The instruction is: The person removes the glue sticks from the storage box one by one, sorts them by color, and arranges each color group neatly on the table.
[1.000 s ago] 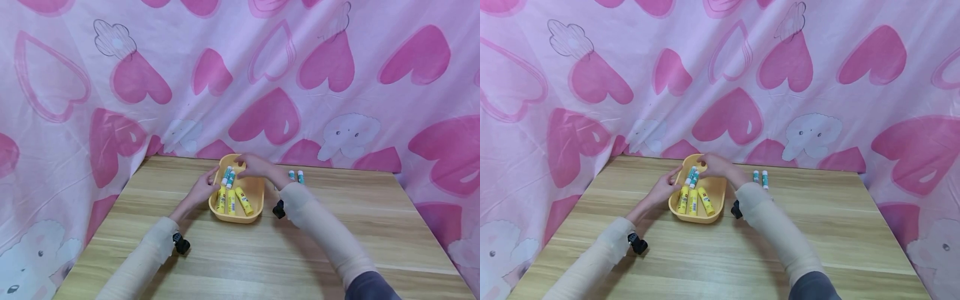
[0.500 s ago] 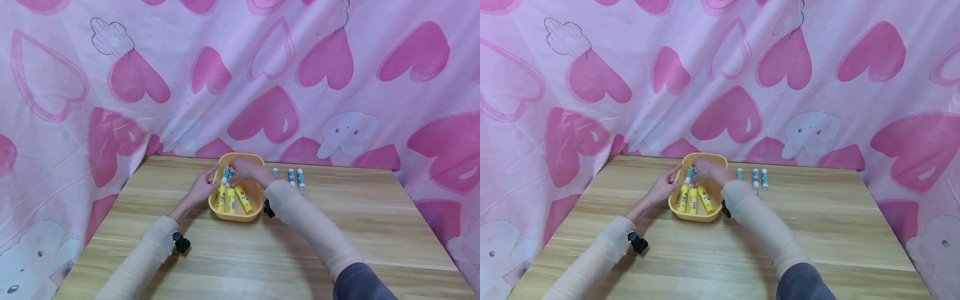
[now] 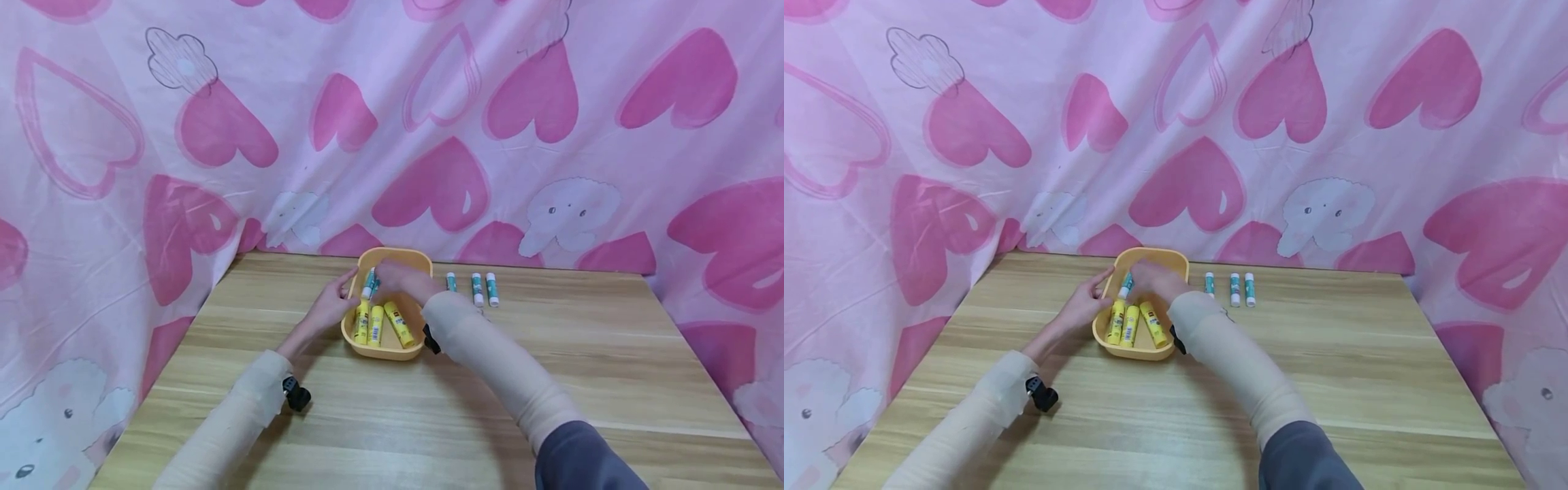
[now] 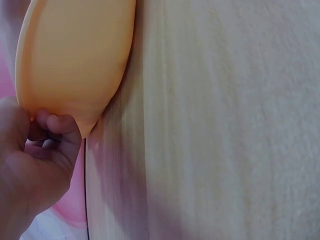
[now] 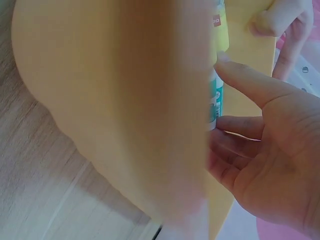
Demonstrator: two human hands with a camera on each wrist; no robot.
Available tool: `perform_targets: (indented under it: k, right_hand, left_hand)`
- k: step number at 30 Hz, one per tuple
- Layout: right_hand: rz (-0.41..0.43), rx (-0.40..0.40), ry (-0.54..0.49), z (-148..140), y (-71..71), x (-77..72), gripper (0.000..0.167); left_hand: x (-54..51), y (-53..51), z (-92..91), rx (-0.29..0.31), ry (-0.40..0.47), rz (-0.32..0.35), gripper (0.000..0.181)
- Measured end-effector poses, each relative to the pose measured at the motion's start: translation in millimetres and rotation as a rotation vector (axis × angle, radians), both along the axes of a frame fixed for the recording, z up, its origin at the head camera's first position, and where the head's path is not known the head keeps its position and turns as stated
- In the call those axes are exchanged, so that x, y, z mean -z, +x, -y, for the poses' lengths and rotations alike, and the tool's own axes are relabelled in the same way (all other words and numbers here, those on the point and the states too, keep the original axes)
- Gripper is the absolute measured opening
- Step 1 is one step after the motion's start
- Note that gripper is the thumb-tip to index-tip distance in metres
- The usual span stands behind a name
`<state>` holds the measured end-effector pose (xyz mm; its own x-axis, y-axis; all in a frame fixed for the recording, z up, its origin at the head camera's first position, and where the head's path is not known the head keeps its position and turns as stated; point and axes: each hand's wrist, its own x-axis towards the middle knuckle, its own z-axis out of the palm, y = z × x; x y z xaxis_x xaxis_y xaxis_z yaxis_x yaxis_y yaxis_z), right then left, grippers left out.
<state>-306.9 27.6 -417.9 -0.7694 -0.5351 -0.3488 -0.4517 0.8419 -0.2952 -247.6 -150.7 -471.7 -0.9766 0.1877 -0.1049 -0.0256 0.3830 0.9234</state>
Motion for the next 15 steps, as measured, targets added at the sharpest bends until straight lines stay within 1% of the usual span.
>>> perform_targets:
  k: [9,13,15]
  right_hand:
    - [-0.016,0.02,0.035,4.7,2.4,-2.7,0.037]
    - [0.003,0.029,0.039,6.4,5.3,-5.3,0.04]
    - [0.018,0.047,0.032,6.8,6.8,-6.7,0.044]
  left_hand:
    - [-1.2,-0.1,-1.1,-0.012,-0.016,-0.009,0.078]
    - [-1.6,0.2,-1.8,-0.007,-0.01,0.0,0.079]
    - [-1.8,0.3,-2.2,-0.007,-0.006,0.006,0.079]
